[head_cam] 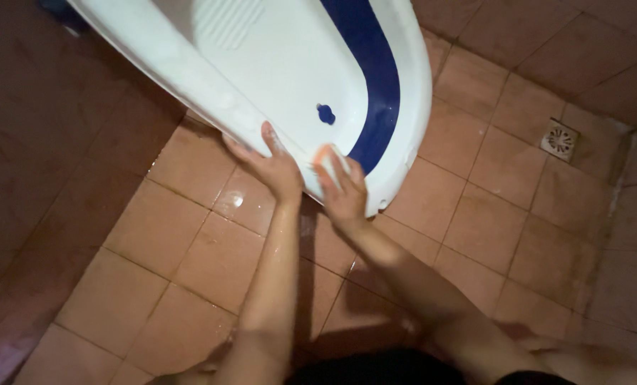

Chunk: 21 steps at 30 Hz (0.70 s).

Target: The person scrubs a white and blue baby bathtub with a brush and soap. They clean the exterior frame and legs, then flip the tub to scrub the interior basin and rim.

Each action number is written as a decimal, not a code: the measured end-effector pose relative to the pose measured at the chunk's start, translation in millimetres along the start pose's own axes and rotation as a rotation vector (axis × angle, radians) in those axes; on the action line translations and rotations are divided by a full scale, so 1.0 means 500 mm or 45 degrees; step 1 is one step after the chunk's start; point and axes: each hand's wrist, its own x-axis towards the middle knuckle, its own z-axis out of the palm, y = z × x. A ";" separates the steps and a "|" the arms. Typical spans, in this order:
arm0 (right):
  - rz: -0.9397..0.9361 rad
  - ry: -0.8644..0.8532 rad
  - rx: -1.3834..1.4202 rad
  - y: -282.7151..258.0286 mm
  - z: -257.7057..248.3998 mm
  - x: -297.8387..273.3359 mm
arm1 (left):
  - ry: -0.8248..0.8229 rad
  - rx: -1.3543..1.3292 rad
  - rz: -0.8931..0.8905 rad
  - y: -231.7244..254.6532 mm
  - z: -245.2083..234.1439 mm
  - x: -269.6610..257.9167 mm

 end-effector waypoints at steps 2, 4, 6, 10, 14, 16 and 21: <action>0.203 -0.069 -0.210 0.058 -0.005 -0.052 | 0.003 -0.017 -0.092 -0.015 -0.001 -0.021; 0.857 -0.129 0.085 0.090 -0.003 -0.068 | 0.013 0.003 -0.112 -0.024 -0.001 -0.026; 0.598 -0.198 0.078 0.099 -0.006 -0.056 | 0.011 -0.096 -0.153 -0.026 0.002 -0.026; 0.384 -0.481 0.259 0.079 -0.049 0.034 | 0.043 -0.124 -0.211 -0.015 0.025 -0.051; 0.309 -0.641 0.118 0.052 -0.123 0.110 | 0.042 -0.247 -0.428 -0.002 0.054 -0.092; 0.242 -0.682 -0.028 0.049 -0.161 0.127 | 0.018 -0.116 -0.523 0.005 0.068 -0.120; 0.214 -0.752 -0.302 0.059 -0.212 0.138 | 0.205 -0.468 -0.860 -0.010 0.095 -0.156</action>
